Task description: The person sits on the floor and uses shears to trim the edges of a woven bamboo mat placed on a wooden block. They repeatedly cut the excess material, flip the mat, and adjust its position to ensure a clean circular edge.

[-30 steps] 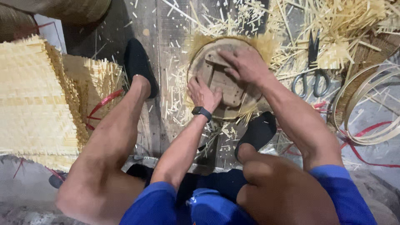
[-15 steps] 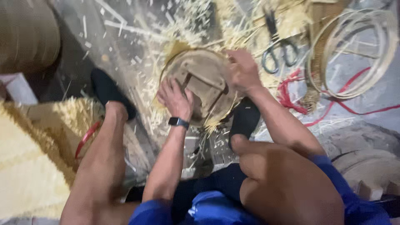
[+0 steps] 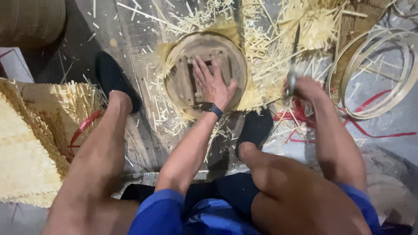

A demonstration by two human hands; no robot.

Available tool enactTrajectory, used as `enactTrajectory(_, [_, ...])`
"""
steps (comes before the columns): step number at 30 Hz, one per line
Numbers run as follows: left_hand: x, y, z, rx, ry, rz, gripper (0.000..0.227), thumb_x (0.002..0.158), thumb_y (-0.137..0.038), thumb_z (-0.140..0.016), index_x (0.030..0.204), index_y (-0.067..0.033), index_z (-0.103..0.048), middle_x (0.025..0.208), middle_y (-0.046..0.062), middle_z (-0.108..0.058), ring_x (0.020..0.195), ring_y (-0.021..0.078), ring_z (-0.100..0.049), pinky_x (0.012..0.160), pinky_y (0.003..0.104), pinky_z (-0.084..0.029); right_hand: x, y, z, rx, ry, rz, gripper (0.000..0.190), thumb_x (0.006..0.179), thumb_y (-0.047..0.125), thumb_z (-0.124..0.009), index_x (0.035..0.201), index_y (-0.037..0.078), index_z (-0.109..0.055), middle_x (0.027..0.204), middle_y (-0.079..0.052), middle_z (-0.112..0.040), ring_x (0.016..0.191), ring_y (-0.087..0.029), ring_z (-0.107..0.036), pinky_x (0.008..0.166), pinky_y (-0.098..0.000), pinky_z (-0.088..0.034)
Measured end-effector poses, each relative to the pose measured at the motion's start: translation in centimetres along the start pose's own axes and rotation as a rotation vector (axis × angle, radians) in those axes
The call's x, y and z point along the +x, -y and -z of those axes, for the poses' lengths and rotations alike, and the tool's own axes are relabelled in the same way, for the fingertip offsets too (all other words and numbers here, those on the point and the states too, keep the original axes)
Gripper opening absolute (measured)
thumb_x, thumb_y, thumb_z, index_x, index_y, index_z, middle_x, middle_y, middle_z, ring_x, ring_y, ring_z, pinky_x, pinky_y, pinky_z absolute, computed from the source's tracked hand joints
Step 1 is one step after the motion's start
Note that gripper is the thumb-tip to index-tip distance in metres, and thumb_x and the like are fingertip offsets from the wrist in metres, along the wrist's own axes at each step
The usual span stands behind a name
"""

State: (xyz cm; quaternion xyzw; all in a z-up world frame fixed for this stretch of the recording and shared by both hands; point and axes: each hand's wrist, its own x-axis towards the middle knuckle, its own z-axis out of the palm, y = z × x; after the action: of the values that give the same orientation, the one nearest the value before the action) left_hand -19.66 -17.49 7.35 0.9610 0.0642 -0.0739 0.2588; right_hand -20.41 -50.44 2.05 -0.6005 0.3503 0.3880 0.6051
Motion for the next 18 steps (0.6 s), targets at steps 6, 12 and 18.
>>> enactTrajectory(6, [-0.4, 1.4, -1.5, -0.007, -0.059, -0.109, 0.112, 0.08, -0.046, -0.082, 0.164, -0.0157, -0.016, 0.168, 0.03, 0.003, 0.156, 0.05, 0.001, 0.126, 0.062, -0.016, -7.1, -2.7, -3.2, -0.806, -0.218, 0.122, 0.046, 0.095, 0.043, -0.07, 0.114, 0.001, -0.068, 0.103, -0.029, -0.074, 0.091, -0.038, -0.072, 0.081, -0.0489, -0.056])
enactTrajectory(12, [-0.3, 1.3, -1.7, -0.034, -0.021, -0.066, 0.115, 0.078, -0.045, -0.085, 0.164, -0.0184, -0.012, 0.168, 0.027, 0.005, 0.156, 0.0484, 0.002, 0.125, 0.063, -0.015, -3.9, 3.8, -7.5, -1.201, -0.339, 0.737, 0.065, 0.084, 0.051, -0.078, 0.122, -0.001, -0.067, 0.116, -0.032, -0.067, 0.105, -0.046, -0.063, 0.089, -0.0528, -0.051])
enactTrajectory(18, [-0.5, 1.3, -0.9, -0.058, 0.025, -0.055, 0.118, 0.075, -0.04, -0.086, 0.164, -0.0195, -0.01, 0.168, 0.026, 0.007, 0.157, 0.0484, 0.004, 0.125, 0.065, -0.015, -1.9, 6.4, -8.7, -1.383, -0.408, 0.576, 0.052, 0.084, 0.047, -0.074, 0.107, 0.001, -0.072, 0.099, -0.025, -0.072, 0.086, -0.041, -0.071, 0.079, -0.0514, -0.056])
